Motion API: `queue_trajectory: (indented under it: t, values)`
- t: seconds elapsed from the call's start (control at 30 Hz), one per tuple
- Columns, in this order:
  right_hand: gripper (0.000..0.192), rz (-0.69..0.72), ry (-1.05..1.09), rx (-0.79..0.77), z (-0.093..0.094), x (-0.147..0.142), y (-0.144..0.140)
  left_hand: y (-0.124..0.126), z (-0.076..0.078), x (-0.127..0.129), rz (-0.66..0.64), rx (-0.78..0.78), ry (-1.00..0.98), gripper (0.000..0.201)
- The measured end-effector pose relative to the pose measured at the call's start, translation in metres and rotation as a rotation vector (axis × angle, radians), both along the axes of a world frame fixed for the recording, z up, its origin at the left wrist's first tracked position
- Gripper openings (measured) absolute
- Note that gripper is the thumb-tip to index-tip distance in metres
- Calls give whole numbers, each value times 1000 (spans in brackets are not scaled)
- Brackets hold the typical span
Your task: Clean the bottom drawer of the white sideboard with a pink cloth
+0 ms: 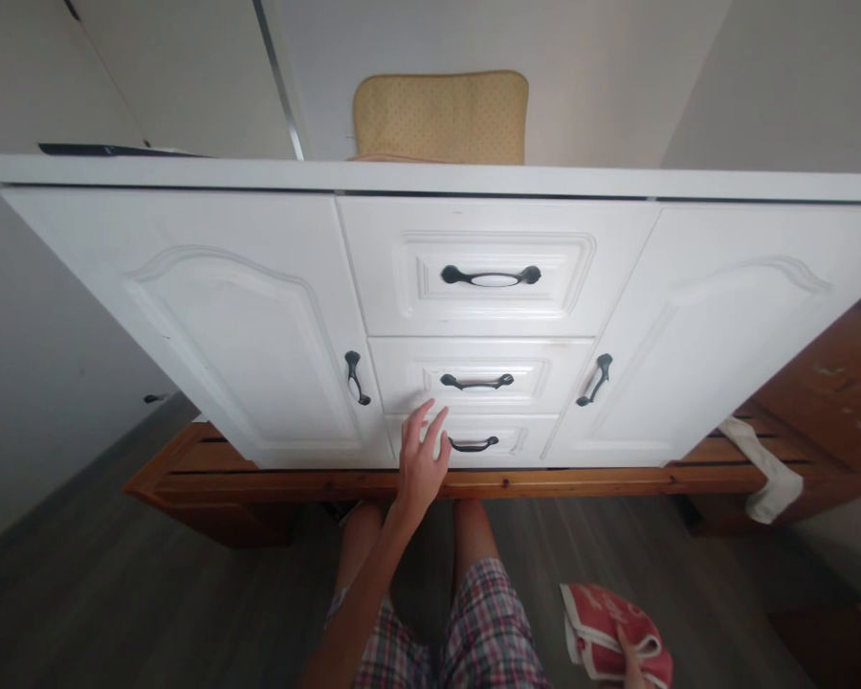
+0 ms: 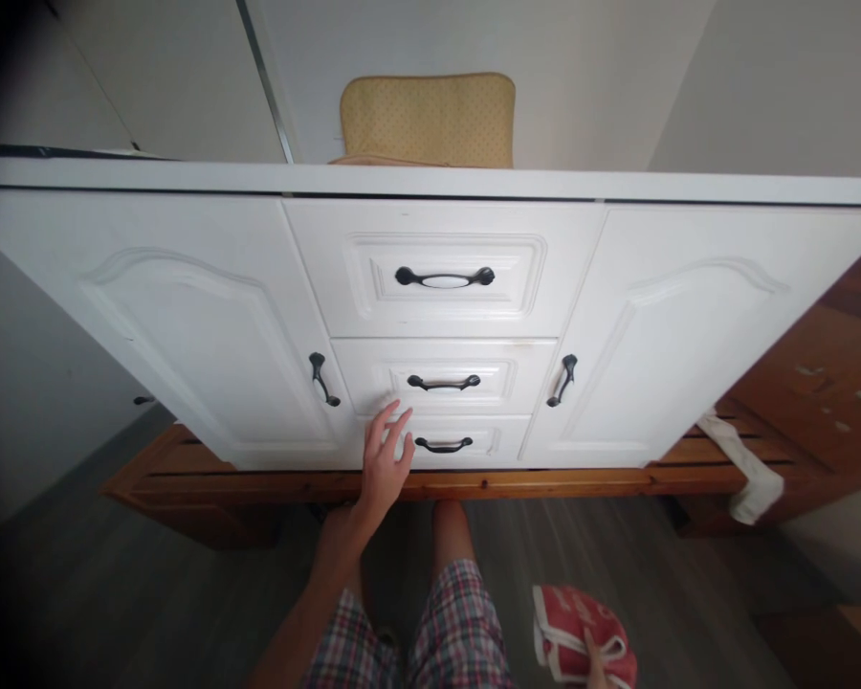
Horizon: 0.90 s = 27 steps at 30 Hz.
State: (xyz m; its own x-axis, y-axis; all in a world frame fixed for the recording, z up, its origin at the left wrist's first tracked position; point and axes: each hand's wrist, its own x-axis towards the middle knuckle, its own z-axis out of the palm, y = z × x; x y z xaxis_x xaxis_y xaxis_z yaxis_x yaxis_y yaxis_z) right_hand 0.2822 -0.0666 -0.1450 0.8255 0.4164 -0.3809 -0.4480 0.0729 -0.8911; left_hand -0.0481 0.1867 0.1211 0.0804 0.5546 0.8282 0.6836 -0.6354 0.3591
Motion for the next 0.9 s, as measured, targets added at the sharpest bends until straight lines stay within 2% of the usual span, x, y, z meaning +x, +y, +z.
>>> queue_trajectory:
  t: [0.07,0.1,0.13,0.2,0.4,0.6,0.67,0.8,0.9]
  values:
    - [69,-50,31,-19,4,-14,8,9,41,14,-42,60,40,51]
    - [68,-58,29,-15,6,-20,14,12,56,20,-72,52,71,53]
    - [68,-55,16,-3,9,-24,21,16,67,24,-107,34,116,53]
    - [68,-45,-1,14,16,-29,35,21,79,31,-149,-21,204,51]
    - [88,-41,72,89,54,-18,62,25,83,36,-126,-118,278,40]
    - [90,-67,27,152,93,-1,50,22,86,40,-110,-164,243,36]
    - [85,-70,24,169,103,8,41,24,87,42,-108,-174,224,35]
    - [60,-90,-52,183,122,36,23,26,92,48,-111,-184,184,25]
    - [55,-157,-85,148,147,61,17,17,96,48,-131,-186,166,17]
